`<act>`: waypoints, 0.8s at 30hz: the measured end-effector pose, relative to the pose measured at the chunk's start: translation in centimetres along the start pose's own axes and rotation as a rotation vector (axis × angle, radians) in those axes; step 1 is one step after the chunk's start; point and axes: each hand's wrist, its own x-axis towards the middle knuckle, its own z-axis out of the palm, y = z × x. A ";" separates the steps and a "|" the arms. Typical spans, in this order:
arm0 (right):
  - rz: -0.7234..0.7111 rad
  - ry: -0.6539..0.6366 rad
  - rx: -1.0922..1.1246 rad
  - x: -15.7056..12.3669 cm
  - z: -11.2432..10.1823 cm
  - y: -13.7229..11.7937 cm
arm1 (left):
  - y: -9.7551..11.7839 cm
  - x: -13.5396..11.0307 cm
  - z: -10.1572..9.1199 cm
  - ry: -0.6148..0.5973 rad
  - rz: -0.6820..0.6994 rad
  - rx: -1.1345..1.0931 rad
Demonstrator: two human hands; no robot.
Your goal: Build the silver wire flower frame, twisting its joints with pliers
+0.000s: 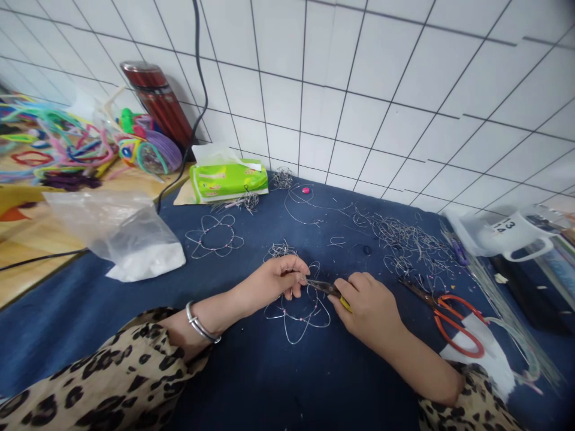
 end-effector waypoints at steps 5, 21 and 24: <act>0.037 0.109 0.156 0.0 0.0 0.3 | 0.0 0.1 0.1 0.027 0.045 0.042; -0.030 0.038 0.096 0.3 0.7 0.8 | -0.2 -0.2 0.1 -0.069 0.126 0.093; -0.052 0.031 0.044 0.3 0.7 1.0 | 0.1 -0.4 0.2 -0.071 0.109 0.108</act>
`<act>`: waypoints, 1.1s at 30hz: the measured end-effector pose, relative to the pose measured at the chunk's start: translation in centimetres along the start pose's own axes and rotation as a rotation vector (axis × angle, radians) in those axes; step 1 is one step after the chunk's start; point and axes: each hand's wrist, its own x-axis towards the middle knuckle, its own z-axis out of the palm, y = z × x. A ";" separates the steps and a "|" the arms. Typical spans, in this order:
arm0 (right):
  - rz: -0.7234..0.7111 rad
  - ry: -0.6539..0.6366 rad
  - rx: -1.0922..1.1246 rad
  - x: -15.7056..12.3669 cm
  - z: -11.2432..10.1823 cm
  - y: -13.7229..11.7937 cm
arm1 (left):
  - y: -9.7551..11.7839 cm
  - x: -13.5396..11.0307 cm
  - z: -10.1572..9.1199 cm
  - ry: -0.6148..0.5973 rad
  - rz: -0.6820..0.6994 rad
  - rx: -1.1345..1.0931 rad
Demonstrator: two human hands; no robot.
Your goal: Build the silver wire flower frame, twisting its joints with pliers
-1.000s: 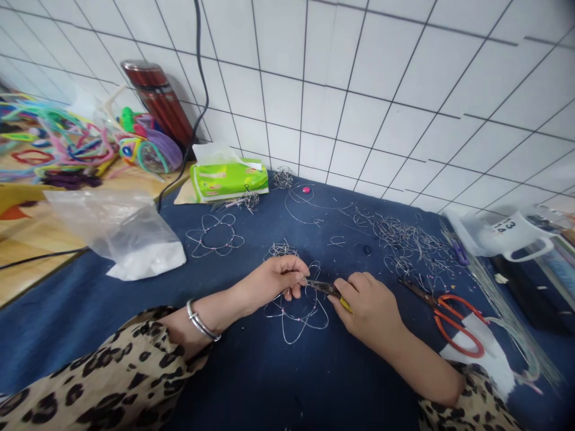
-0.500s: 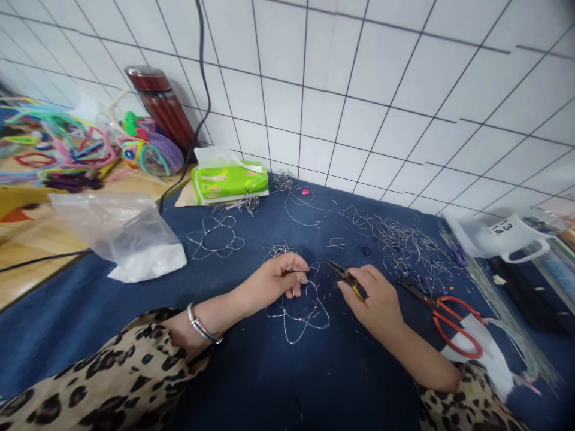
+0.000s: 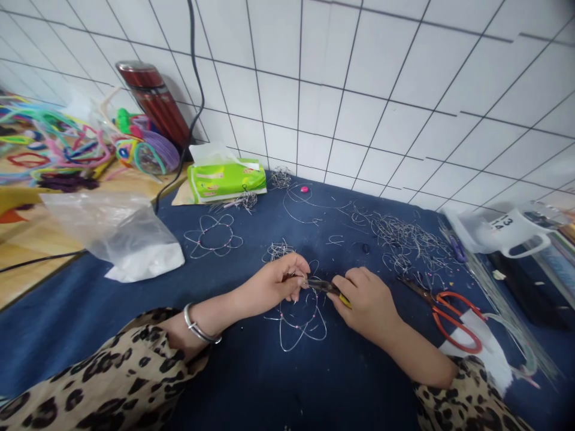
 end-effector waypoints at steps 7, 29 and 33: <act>-0.056 0.035 -0.109 -0.2 0.0 0.1 | 1.0 -0.2 0.1 -0.001 -0.030 0.029; -0.180 0.098 -0.263 0.1 -1.2 0.1 | 0.8 0.1 0.3 0.033 -0.059 0.010; -0.178 0.096 -0.275 0.1 -1.3 -0.1 | 1.0 -0.1 0.3 0.039 -0.042 0.001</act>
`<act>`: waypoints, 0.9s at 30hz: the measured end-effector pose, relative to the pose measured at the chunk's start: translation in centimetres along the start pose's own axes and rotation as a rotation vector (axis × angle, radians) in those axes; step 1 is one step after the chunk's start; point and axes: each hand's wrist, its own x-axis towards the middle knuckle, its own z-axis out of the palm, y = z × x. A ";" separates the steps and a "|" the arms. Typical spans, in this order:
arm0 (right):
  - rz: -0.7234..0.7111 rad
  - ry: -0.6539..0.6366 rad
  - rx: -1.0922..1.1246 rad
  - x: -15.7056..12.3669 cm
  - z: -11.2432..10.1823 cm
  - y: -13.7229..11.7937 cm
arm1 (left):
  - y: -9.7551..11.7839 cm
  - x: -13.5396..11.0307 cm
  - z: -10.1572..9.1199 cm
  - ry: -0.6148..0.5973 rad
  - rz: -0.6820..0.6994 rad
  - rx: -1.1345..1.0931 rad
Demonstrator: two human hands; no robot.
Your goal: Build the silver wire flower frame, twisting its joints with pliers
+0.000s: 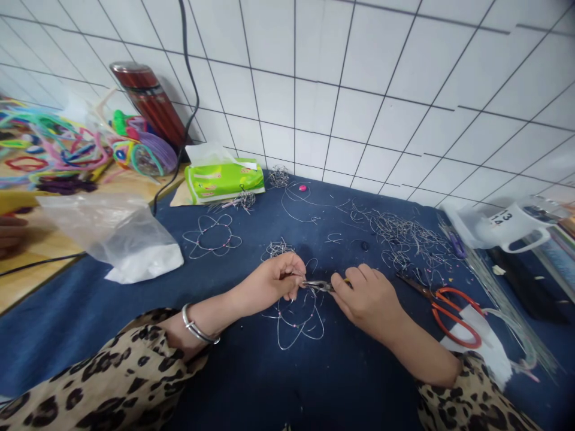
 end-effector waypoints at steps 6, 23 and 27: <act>0.001 0.019 0.004 0.0 -0.1 0.0 | 0.8 -0.4 0.2 0.035 0.008 -0.011; 0.049 0.030 0.025 -0.1 0.0 -0.1 | 0.7 -0.7 0.8 0.119 -0.005 -0.067; 0.053 0.016 0.028 -0.1 0.0 0.0 | 0.5 -0.6 1.1 0.149 -0.029 -0.115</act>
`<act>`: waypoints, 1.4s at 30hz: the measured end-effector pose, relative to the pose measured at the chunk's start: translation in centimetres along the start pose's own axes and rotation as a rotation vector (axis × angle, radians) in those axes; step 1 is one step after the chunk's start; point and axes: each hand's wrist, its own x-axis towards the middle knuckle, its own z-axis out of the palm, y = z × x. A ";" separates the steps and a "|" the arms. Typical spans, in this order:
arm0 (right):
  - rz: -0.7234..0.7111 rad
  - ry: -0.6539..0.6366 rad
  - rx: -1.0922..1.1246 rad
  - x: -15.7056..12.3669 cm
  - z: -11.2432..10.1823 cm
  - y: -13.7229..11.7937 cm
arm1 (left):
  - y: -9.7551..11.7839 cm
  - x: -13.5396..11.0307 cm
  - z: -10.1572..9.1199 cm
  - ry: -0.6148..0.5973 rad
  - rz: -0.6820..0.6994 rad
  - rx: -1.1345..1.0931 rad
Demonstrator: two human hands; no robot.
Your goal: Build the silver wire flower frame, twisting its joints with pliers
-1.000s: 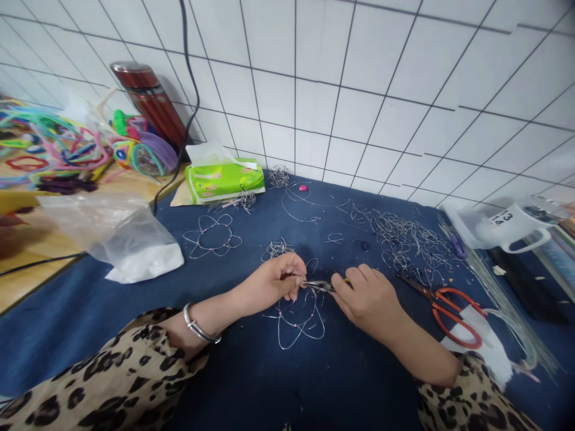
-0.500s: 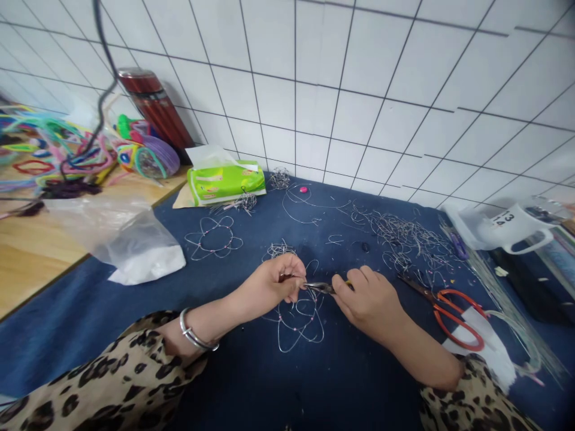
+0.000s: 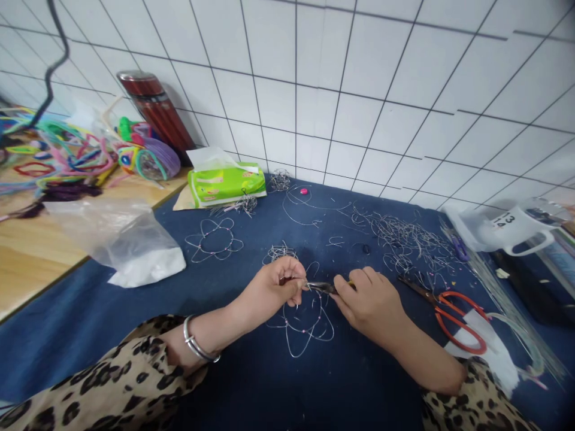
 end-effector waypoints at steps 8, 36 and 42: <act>-0.026 -0.004 0.026 0.1 0.2 0.4 | -0.3 0.0 -0.2 -0.041 -0.001 0.032; -0.083 0.007 -0.002 0.0 0.4 0.6 | 0.3 -0.4 0.4 0.020 -0.044 -0.043; -0.020 -0.001 0.041 0.1 0.3 0.6 | 0.5 -0.6 0.4 0.030 -0.006 -0.062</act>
